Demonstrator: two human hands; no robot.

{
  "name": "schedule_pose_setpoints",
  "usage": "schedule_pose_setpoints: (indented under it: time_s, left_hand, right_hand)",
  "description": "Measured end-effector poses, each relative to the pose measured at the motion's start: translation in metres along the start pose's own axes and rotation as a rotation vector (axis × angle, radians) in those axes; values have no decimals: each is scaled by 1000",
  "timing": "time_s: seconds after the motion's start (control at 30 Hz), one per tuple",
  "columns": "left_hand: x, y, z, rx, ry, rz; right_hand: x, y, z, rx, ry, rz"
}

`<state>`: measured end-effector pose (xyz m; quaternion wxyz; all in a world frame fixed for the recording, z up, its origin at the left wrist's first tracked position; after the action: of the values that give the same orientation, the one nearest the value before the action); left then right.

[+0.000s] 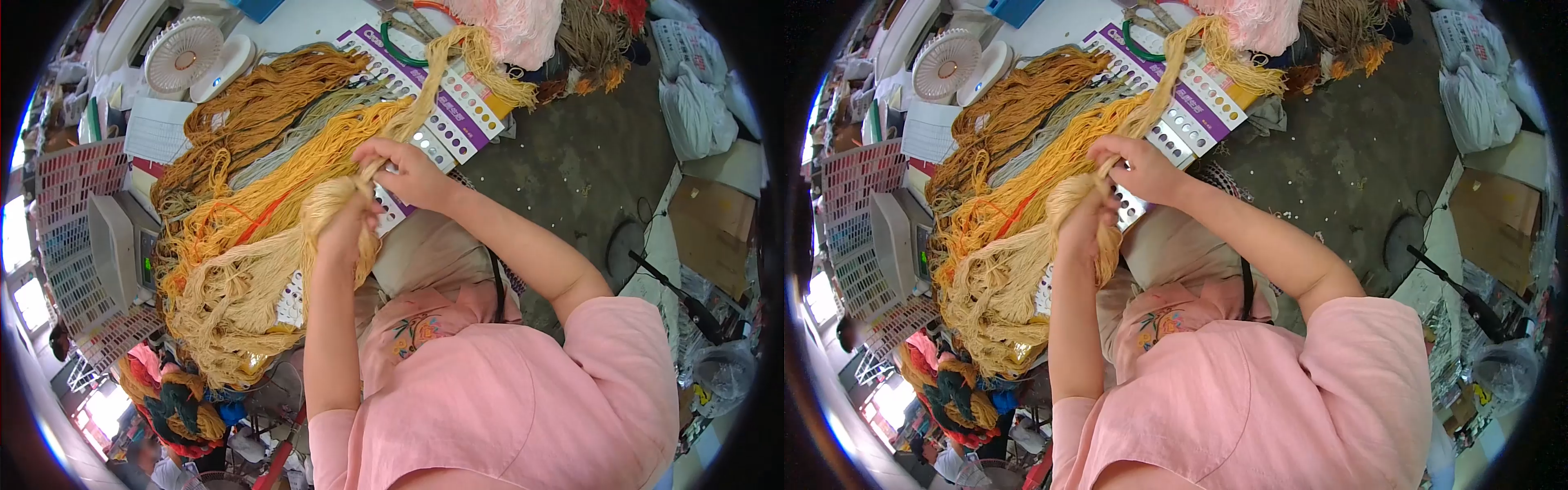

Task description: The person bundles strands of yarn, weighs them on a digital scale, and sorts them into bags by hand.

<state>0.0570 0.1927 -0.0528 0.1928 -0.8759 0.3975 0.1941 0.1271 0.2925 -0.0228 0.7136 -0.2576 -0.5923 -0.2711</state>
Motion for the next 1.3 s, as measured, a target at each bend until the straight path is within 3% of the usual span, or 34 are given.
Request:
schedule_pose_setpoints:
  time_s: [0.03,0.1,0.13,0.2,0.23,0.27,0.33,0.4,0.43,0.47,0.6,0.67,0.73,0.77,0.83,0.87,0.93,0.97,1.03,1.07,1.13,1.17,1.3]
  left_hand:
    - [-8,-1,-4,101,-109,-149]
    - [-7,-1,-10,458,-70,-646]
    - [-10,-2,-13,584,-64,-725]
    - [-3,2,-14,564,-25,-638]
    - [-3,-4,-17,585,-36,-562]
    - [-4,-5,-20,584,-37,-562]
    - [-3,6,-20,298,-61,-469]
    - [-12,16,-26,227,-26,-536]
    - [-13,26,-30,153,-26,-595]
    - [-24,32,-43,83,-90,-612]
    - [-49,102,-81,387,-272,-895]
    - [-58,153,-102,373,-443,-929]
    - [-51,192,-109,-105,-589,-932]
    - [-48,200,-108,-225,-629,-918]
    - [-40,208,-111,-713,-734,-523]
    - [-50,170,-117,-746,-830,-396]
    - [-48,113,-106,-672,-821,-24]
    - [-52,70,-100,-508,-840,219]
    - [-39,26,-76,-346,-693,272]
    - [-29,20,-57,-289,-569,314]
    - [-17,15,-37,-254,-475,275]
    - [-17,13,-35,-260,-475,323]
    - [-26,26,-25,-227,-448,532]
  right_hand:
    - [-4,-1,0,70,-174,251]
    - [-5,2,0,141,-249,390]
    - [-6,0,-1,178,-286,277]
    - [18,-12,2,264,83,-214]
    - [23,-14,-1,186,229,-435]
    - [19,-16,-2,187,229,-434]
    - [14,-15,-2,146,216,-444]
    - [8,-9,-1,134,161,-270]
    - [-8,-10,-2,224,-196,64]
    - [-6,-10,-1,225,-192,64]
    - [-2,-10,-2,283,-186,-43]
    - [9,-15,-2,316,-49,-424]
    - [3,-19,0,314,-57,-427]
    - [1,-20,0,303,-46,-456]
    - [2,-21,0,336,-32,-485]
    - [3,-21,0,343,-21,-471]
    - [2,-21,-3,297,49,-444]
    - [2,-21,-4,302,49,-450]
    - [9,-17,-1,209,110,-413]
    - [11,-16,0,212,113,-417]
    - [0,-8,0,196,-235,3]
    - [6,-5,0,136,-95,-76]
    - [-2,-3,-4,9,-175,37]
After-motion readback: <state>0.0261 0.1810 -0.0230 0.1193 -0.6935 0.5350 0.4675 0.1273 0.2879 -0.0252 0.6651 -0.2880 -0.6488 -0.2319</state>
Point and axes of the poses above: each hand's wrist, its own z-axis towards the middle knuckle, its own y-axis out of the back of the hand, x = y × z, the point moved 6 cm from there along z, towards the middle knuckle, and after that the axes turned 2 degrees about y, right-handed, at the moved point
